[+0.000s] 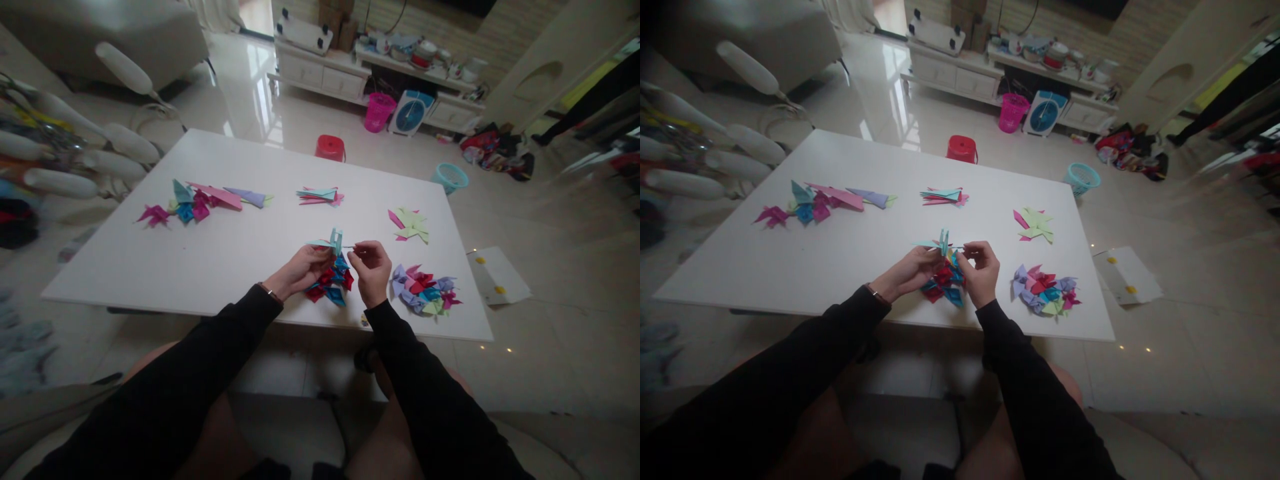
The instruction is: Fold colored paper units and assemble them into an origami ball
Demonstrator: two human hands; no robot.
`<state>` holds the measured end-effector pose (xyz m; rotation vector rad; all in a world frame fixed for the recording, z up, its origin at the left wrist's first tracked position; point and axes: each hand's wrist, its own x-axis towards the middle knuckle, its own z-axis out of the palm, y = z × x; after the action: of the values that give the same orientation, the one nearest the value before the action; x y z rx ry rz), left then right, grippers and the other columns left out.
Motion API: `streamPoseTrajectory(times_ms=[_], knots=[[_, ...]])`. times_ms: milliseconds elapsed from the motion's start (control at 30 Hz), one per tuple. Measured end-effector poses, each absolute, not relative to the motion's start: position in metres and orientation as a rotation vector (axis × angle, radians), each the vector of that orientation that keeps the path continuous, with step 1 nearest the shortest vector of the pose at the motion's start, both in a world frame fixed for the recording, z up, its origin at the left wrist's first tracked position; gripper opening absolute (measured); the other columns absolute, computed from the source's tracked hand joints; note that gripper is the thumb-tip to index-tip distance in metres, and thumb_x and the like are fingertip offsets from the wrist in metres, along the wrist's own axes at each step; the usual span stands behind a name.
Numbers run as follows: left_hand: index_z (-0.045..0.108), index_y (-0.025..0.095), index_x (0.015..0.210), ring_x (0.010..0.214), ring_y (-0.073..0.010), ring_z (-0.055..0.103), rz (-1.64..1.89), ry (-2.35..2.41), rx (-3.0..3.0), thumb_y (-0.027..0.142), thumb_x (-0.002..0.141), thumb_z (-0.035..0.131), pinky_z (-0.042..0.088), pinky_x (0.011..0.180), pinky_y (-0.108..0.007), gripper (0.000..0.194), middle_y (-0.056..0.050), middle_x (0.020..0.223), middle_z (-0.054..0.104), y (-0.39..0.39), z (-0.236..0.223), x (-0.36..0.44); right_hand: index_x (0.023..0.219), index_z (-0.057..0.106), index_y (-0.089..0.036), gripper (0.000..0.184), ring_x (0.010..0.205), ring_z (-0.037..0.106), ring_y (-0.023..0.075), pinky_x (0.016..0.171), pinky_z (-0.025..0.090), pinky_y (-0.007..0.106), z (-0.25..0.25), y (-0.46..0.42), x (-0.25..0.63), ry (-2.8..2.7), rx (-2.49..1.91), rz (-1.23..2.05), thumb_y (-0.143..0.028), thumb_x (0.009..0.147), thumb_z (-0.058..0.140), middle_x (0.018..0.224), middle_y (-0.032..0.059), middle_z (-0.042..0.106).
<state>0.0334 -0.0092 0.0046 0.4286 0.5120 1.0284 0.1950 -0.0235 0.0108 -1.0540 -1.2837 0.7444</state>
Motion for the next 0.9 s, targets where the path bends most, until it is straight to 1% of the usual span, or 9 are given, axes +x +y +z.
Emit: streamPoseTrajectory(times_ms=[67, 133, 200, 267, 333, 533, 667, 800, 900], knots=[[0.071, 0.008, 0.083, 0.071, -0.0109, 0.066, 0.989, 0.484, 0.414, 0.012, 0.072, 0.088, 0.054, 0.073, -0.021, 0.021, -0.005, 0.078, 0.071, -0.010, 0.005, 0.033, 0.101, 0.068, -0.024, 0.020, 0.083, 0.062, 0.0160, 0.070, 0.054, 0.030, 0.012, -0.023, 0.197, -1.385, -1.072, 0.618, -0.028, 0.083, 0.076, 0.098, 0.0027, 0.062], [0.071, 0.007, 0.085, 0.070, -0.0112, 0.067, 0.968, 0.466, 0.391, 0.010, 0.073, 0.086, 0.054, 0.072, -0.020, 0.020, -0.005, 0.078, 0.071, -0.011, 0.005, 0.033, 0.104, 0.070, -0.025, 0.020, 0.094, 0.062, 0.0190, 0.071, 0.054, 0.032, 0.013, -0.024, 0.198, -1.482, -1.113, 0.493, -0.027, 0.085, 0.074, 0.107, 0.0055, 0.059], [0.070, 0.009, 0.087, 0.070, -0.0115, 0.067, 0.959, 0.451, 0.372, 0.009, 0.074, 0.086, 0.054, 0.072, -0.020, 0.021, -0.005, 0.080, 0.071, -0.011, 0.005, 0.032, 0.098, 0.072, -0.024, 0.012, 0.102, 0.060, 0.0217, 0.073, 0.055, 0.033, 0.014, -0.026, 0.198, -1.527, -1.144, 0.404, -0.027, 0.085, 0.073, 0.109, 0.0073, 0.057], [0.069, 0.010, 0.089, 0.071, -0.0120, 0.068, 0.953, 0.443, 0.365, 0.008, 0.074, 0.085, 0.055, 0.072, -0.021, 0.022, -0.004, 0.081, 0.071, -0.010, 0.005, 0.031, 0.089, 0.073, -0.024, 0.005, 0.104, 0.059, 0.0229, 0.074, 0.055, 0.034, 0.014, -0.028, 0.198, -1.538, -1.143, 0.370, -0.025, 0.085, 0.073, 0.109, 0.0079, 0.056], [0.067, 0.012, 0.089, 0.072, -0.0124, 0.068, 0.958, 0.447, 0.365, 0.006, 0.075, 0.082, 0.055, 0.071, -0.021, 0.022, -0.003, 0.081, 0.071, -0.009, 0.004, 0.029, 0.086, 0.072, -0.023, 0.003, 0.103, 0.060, 0.0231, 0.073, 0.054, 0.035, 0.015, -0.028, 0.199, -1.544, -1.126, 0.371, -0.024, 0.084, 0.074, 0.108, 0.0079, 0.057], [0.065, 0.015, 0.093, 0.071, -0.0131, 0.068, 0.911, 0.434, 0.444, 0.004, 0.075, 0.077, 0.053, 0.071, -0.022, 0.024, -0.002, 0.081, 0.070, -0.008, 0.000, 0.026, 0.098, 0.072, -0.024, 0.012, 0.094, 0.062, 0.0213, 0.072, 0.052, 0.035, 0.017, -0.028, 0.202, -1.580, -1.085, 0.400, -0.024, 0.086, 0.073, 0.096, 0.0048, 0.067], [0.065, 0.016, 0.096, 0.075, -0.0149, 0.068, 0.902, 0.447, 0.517, 0.003, 0.073, 0.077, 0.053, 0.074, -0.026, 0.029, -0.002, 0.085, 0.070, -0.012, 0.002, 0.026, 0.088, 0.074, -0.025, 0.002, 0.086, 0.062, 0.0206, 0.075, 0.052, 0.037, 0.018, -0.028, 0.203, -1.601, -1.071, 0.353, -0.025, 0.089, 0.072, 0.085, 0.0029, 0.068], [0.064, 0.016, 0.097, 0.074, -0.0144, 0.067, 0.897, 0.473, 0.528, 0.004, 0.071, 0.079, 0.052, 0.071, -0.025, 0.032, -0.003, 0.090, 0.070, -0.014, 0.007, 0.025, 0.086, 0.076, -0.027, 0.007, 0.080, 0.061, 0.0212, 0.074, 0.051, 0.040, 0.021, -0.028, 0.206, -1.636, -1.014, 0.298, -0.025, 0.091, 0.071, 0.079, 0.0027, 0.069], [0.064, 0.017, 0.097, 0.075, -0.0142, 0.067, 0.914, 0.493, 0.509, 0.006, 0.071, 0.081, 0.052, 0.074, -0.026, 0.033, -0.002, 0.091, 0.070, -0.014, 0.010, 0.024, 0.088, 0.077, -0.028, 0.004, 0.081, 0.062, 0.0225, 0.075, 0.051, 0.042, 0.024, -0.027, 0.209, -1.702, -1.010, 0.299, -0.027, 0.090, 0.073, 0.080, 0.0034, 0.071]])
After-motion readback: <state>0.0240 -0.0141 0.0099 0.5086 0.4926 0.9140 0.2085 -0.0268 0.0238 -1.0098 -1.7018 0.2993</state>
